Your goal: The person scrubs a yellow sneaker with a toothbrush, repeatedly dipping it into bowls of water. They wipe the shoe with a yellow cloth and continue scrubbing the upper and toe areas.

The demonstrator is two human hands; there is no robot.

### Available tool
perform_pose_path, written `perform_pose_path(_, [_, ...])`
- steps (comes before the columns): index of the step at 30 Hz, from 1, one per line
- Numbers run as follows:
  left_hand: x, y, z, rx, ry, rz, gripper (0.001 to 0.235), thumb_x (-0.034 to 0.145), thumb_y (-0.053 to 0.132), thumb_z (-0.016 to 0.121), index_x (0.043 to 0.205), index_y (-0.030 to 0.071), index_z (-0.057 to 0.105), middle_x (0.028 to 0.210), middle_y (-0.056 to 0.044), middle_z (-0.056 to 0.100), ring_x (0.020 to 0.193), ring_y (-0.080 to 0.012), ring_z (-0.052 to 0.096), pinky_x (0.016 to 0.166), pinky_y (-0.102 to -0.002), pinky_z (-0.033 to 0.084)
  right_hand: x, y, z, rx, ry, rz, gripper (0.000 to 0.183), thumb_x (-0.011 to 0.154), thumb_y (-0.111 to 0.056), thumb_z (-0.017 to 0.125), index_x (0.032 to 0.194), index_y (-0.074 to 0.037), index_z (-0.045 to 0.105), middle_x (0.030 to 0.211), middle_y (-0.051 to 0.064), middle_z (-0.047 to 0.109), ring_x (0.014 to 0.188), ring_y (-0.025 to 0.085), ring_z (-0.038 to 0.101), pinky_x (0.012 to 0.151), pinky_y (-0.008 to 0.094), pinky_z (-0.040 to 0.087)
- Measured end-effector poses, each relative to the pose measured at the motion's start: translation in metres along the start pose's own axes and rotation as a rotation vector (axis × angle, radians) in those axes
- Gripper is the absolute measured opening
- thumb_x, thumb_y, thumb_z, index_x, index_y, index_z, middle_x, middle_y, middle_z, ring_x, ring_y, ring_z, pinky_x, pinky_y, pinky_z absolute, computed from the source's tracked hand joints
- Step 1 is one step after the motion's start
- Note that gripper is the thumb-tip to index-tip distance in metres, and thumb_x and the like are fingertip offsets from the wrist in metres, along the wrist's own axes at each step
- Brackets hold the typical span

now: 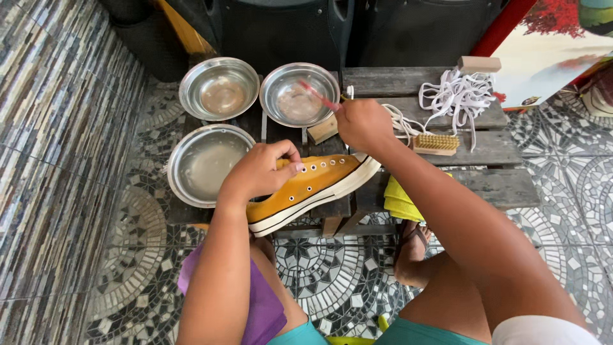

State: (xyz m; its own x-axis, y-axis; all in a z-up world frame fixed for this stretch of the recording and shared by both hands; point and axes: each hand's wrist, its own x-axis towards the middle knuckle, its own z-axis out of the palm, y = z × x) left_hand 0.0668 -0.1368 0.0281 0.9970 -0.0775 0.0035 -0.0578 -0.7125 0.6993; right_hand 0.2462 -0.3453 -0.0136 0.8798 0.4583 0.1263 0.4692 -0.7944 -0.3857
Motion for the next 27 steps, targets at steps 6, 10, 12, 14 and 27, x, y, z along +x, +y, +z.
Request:
perform_pose_path(6, [0.000, -0.005, 0.007, -0.002, 0.076, 0.051, 0.006, 0.087, 0.023, 0.074, 0.088, 0.017, 0.072, 0.077, -0.009, 0.073, 0.080, -0.0319, 0.073, 0.078, -0.043, 0.056, 0.005, 0.006, -0.006, -0.082, -0.033, 0.081, 0.055, 0.108, -0.055, 0.038, 0.095, -0.013, 0.072, 0.089, 0.024, 0.077, 0.093, 0.052, 0.075, 0.079, 0.067, 0.058])
perform_pose_path(10, [-0.002, -0.004, 0.003, -0.049, 0.064, 0.083, 0.008, 0.088, 0.018, 0.070, 0.082, 0.014, 0.069, 0.072, -0.009, 0.070, 0.073, -0.0298, 0.069, 0.075, -0.041, 0.055, -0.038, -0.012, -0.046, 0.132, 0.063, -0.054, 0.047, 0.111, -0.048, 0.045, 0.100, -0.010, 0.070, 0.079, 0.027, 0.071, 0.088, 0.059, 0.069, 0.075, 0.069, 0.053])
perform_pose_path(12, [0.001, -0.007, 0.004, -0.078, 0.089, 0.107, 0.010, 0.090, 0.017, 0.068, 0.080, 0.015, 0.067, 0.070, -0.007, 0.068, 0.071, -0.0263, 0.068, 0.074, -0.039, 0.054, -0.058, -0.010, -0.068, 0.333, 0.117, -0.213, 0.025, 0.112, -0.034, 0.054, 0.126, -0.021, 0.070, 0.067, 0.014, 0.066, 0.079, 0.047, 0.070, 0.073, 0.058, 0.053])
perform_pose_path(14, [-0.001, -0.009, 0.005, -0.101, 0.085, 0.108, 0.010, 0.089, 0.017, 0.068, 0.080, 0.016, 0.067, 0.070, -0.007, 0.068, 0.071, -0.0273, 0.067, 0.073, -0.040, 0.054, -0.073, 0.001, -0.080, 0.364, 0.109, -0.316, 0.023, 0.112, -0.029, 0.056, 0.125, -0.018, 0.071, 0.069, 0.012, 0.068, 0.076, 0.042, 0.070, 0.074, 0.052, 0.055])
perform_pose_path(27, [-0.004, -0.009, 0.015, -0.155, 0.175, 0.219, 0.012, 0.088, 0.014, 0.073, 0.081, 0.008, 0.065, 0.092, -0.017, 0.080, 0.088, -0.0394, 0.076, 0.076, -0.045, 0.057, -0.087, 0.081, -0.068, 0.070, 0.214, -0.538, 0.018, 0.116, -0.031, 0.057, 0.113, -0.028, 0.075, 0.112, -0.004, 0.071, 0.109, 0.020, 0.065, 0.087, 0.040, 0.029])
